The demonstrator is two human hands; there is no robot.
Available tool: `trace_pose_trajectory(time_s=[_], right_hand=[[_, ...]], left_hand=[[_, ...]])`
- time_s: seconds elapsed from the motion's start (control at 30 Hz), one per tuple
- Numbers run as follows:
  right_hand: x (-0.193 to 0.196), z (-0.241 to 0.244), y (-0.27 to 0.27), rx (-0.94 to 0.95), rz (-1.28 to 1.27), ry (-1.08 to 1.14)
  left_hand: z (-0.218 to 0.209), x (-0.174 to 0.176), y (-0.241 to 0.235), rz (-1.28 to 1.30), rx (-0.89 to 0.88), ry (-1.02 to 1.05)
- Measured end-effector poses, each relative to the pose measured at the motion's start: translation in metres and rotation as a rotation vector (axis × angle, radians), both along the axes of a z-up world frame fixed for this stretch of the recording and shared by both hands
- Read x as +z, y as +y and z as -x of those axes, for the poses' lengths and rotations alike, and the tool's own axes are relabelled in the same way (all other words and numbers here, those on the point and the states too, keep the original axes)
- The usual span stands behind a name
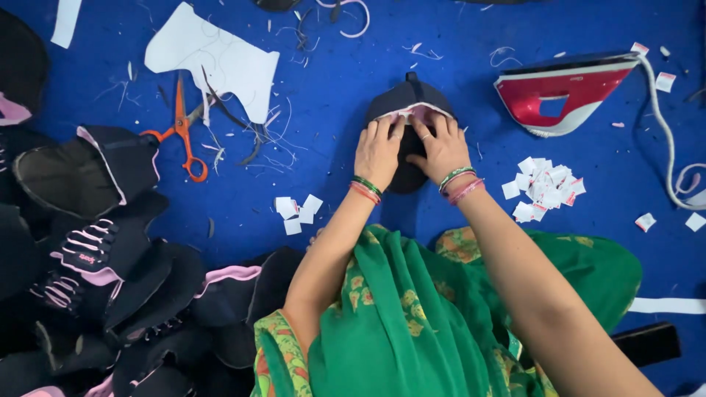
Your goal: The person irons a black garment with pink trim on a blue floor. They repeatedly pick up a red iron, press it onto the garment, and then set it down. The person also handles small white paper pieces and adjusts the garment's position during the process.
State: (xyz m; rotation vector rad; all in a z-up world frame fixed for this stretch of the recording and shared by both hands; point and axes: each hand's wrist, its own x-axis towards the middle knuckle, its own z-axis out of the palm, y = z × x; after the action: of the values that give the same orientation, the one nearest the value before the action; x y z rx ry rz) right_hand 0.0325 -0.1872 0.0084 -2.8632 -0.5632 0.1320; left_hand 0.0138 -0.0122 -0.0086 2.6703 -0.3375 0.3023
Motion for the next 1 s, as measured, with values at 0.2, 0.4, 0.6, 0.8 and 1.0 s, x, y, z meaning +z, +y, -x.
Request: trace_pose_trajectory(time_s=[0.2, 0.4, 0.6, 0.8, 1.0], right_hand=[[0.007, -0.009, 0.009, 0.007, 0.029, 0.014], [0.0, -0.01, 0.009, -0.018, 0.06, 0.046], [0.0, -0.009, 0.008, -0.018, 0.051, 0.052], [-0.003, -0.009, 0.004, -0.012, 0.05, 0.058], [-0.005, -0.008, 0.006, -0.039, 0.039, 0.04]], left_hand=[[-0.008, -0.005, 0.002, -0.024, 0.032, 0.0], [-0.001, 0.007, 0.005, -0.036, 0.021, -0.016], [0.001, -0.004, 0.003, -0.069, 0.021, -0.019], [0.0, 0.002, 0.004, -0.086, 0.005, 0.045], [-0.003, 0.008, 0.005, -0.114, -0.023, 0.056]])
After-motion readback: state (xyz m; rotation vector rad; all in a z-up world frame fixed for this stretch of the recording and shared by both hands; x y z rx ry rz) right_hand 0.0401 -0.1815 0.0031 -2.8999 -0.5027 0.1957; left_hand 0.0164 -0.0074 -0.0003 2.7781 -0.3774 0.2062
